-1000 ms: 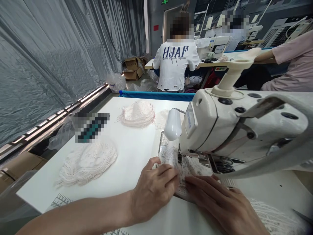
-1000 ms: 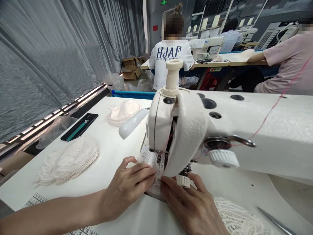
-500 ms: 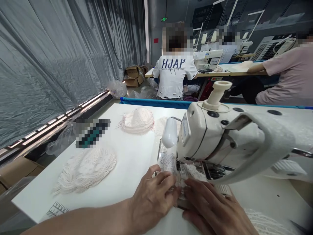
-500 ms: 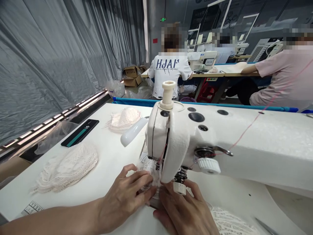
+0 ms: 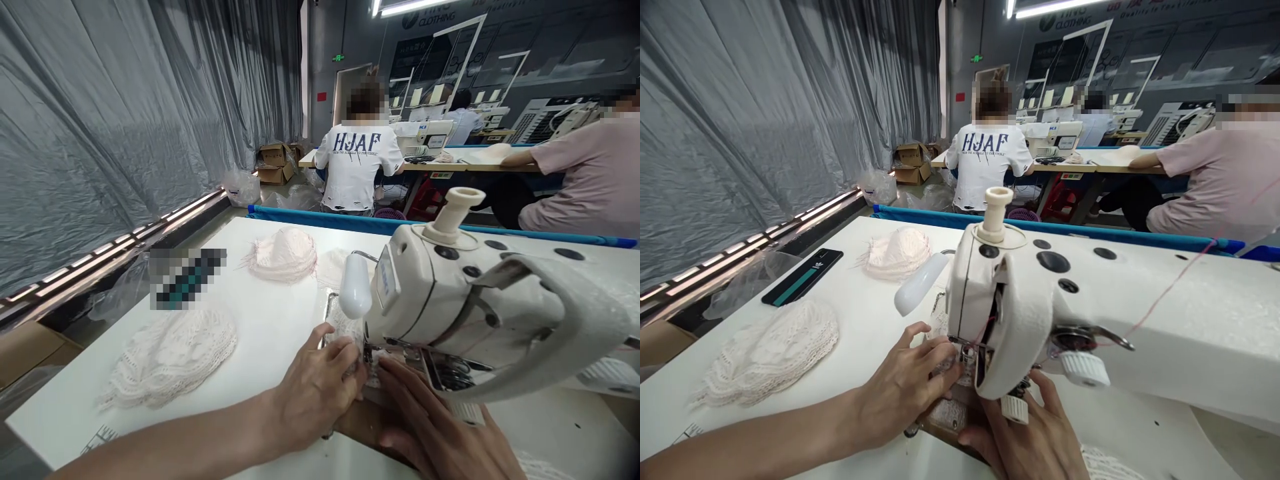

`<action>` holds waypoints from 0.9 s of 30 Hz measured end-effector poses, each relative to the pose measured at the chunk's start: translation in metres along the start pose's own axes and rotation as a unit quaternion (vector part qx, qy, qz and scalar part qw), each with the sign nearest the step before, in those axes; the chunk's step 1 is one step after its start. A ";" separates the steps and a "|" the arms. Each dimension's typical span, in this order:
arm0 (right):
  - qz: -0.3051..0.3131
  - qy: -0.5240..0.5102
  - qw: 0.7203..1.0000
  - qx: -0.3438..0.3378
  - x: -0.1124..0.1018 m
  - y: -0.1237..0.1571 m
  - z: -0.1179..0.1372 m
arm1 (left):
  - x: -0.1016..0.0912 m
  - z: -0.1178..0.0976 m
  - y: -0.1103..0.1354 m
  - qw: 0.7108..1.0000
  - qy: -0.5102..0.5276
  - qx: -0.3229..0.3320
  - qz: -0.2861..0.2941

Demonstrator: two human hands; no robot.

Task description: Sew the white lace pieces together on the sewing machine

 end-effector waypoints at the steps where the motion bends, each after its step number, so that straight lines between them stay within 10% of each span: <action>1: 0.001 0.003 1.000 -0.001 0.000 -0.001 0.000 | 0.000 -0.001 0.000 1.000 -0.007 0.003 0.001; 27: 0.058 -0.061 0.996 -0.038 -0.003 0.017 0.004 | -0.005 -0.013 0.004 0.997 -0.011 0.030 -0.072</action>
Point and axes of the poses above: each hand's wrist, its own y-axis away from the middle knuckle, its own x-axis out of the palm, z = x × y, the point moved 4 cm from there along -y, towards the middle knuckle, and after that the axes turned 10 degrees about y, right-handed, at the moved point
